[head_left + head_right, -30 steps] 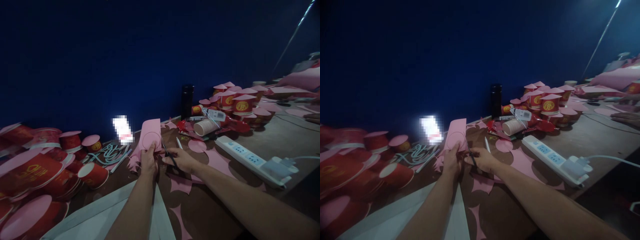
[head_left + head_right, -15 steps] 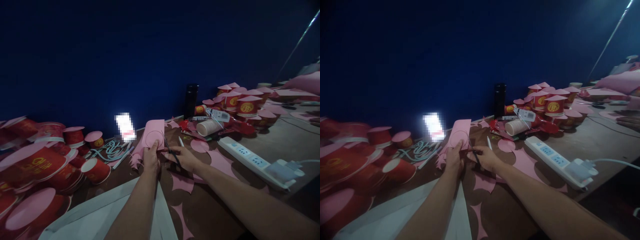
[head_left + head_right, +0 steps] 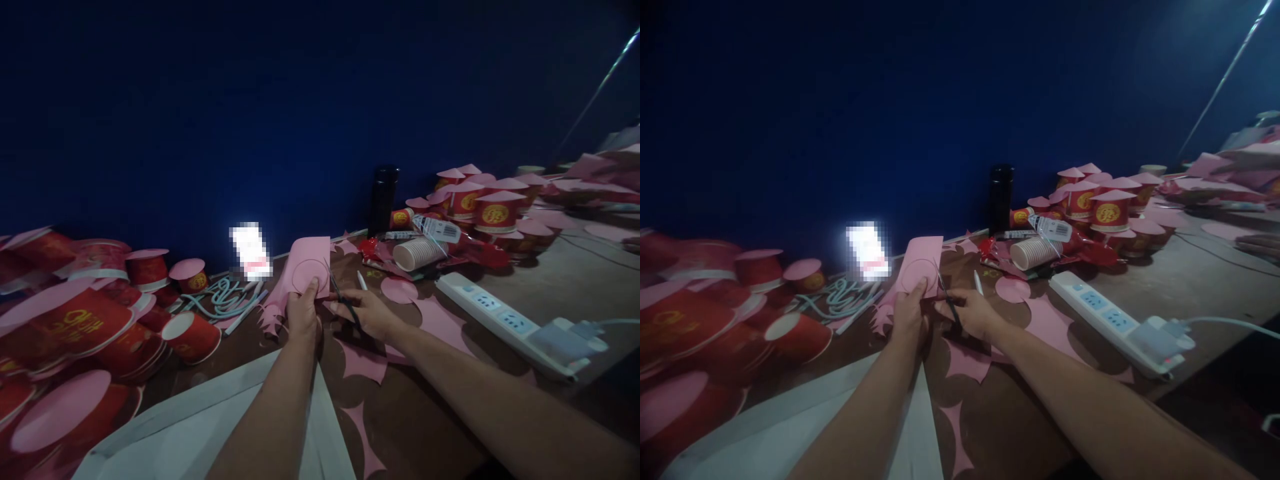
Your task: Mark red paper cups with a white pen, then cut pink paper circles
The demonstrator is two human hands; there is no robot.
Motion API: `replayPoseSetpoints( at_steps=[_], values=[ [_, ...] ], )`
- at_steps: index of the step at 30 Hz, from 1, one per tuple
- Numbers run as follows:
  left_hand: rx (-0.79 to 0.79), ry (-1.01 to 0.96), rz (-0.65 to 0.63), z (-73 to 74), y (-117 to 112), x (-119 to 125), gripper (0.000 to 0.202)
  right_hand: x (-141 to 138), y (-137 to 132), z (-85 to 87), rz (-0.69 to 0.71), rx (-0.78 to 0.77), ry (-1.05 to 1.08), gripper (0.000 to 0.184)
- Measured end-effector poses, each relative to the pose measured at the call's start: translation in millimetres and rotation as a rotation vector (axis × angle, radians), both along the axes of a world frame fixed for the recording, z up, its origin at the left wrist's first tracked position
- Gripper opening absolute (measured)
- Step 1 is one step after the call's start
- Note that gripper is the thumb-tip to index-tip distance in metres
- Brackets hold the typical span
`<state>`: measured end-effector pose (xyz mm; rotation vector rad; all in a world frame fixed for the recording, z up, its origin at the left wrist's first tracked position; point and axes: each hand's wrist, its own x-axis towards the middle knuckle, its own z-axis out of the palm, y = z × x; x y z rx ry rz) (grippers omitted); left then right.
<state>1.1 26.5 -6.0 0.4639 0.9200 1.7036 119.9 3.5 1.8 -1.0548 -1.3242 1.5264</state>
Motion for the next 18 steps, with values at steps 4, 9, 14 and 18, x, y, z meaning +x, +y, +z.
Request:
replayPoseSetpoints(
  at_steps=[4,9,14,18],
  values=[
    [0.012,0.012,0.015,-2.3,1,0,0.041,2,2,-3.9,0.000,0.040,-0.054,0.052],
    [0.002,0.004,-0.019,1.6,-1,1,0.046,1,-1,1.8,-0.020,0.020,-0.083,0.050],
    [0.025,0.000,-0.025,5.2,-3,3,0.041,-1,-3,7.9,-0.048,-0.002,-0.094,0.050],
    [0.010,0.011,-0.038,4.0,-3,3,0.039,-1,-3,7.1,-0.033,-0.012,-0.090,0.051]
  ],
)
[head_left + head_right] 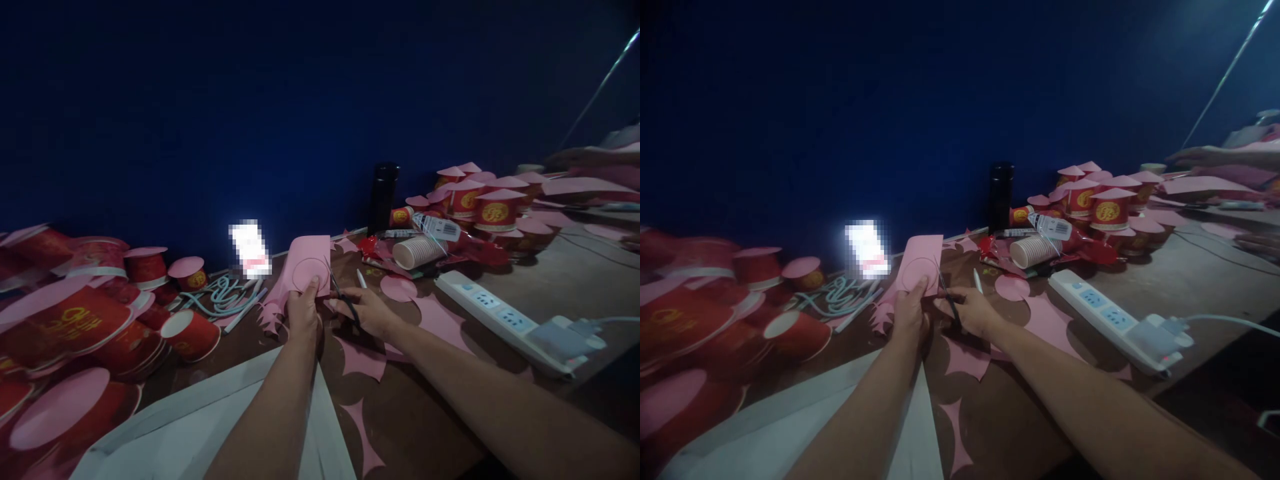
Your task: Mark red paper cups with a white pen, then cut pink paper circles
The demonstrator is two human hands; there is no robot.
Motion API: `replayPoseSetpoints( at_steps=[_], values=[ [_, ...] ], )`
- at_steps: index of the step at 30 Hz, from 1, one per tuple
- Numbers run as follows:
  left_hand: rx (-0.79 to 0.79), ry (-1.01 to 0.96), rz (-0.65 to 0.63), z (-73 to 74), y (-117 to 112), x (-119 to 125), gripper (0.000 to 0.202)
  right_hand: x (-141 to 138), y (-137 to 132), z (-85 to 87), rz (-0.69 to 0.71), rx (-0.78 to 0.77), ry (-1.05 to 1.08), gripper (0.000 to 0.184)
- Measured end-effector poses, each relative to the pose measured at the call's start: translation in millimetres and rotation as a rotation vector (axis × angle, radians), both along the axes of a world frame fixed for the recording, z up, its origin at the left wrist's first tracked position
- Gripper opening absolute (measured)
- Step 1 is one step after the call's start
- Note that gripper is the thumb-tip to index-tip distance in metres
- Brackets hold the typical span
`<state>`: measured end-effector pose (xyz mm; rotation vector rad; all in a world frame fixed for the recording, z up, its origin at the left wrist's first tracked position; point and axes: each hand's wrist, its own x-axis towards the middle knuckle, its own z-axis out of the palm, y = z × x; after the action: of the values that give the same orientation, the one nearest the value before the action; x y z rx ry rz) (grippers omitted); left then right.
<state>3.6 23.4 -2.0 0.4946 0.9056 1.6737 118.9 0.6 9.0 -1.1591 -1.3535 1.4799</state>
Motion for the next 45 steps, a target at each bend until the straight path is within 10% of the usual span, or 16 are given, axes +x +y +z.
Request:
replayPoseSetpoints(
  at_steps=[45],
  values=[
    [0.006,-0.005,0.032,-2.6,3.0,-0.8,0.039,0.8,1.0,-6.6,-0.002,0.014,0.006,0.047]
  ],
)
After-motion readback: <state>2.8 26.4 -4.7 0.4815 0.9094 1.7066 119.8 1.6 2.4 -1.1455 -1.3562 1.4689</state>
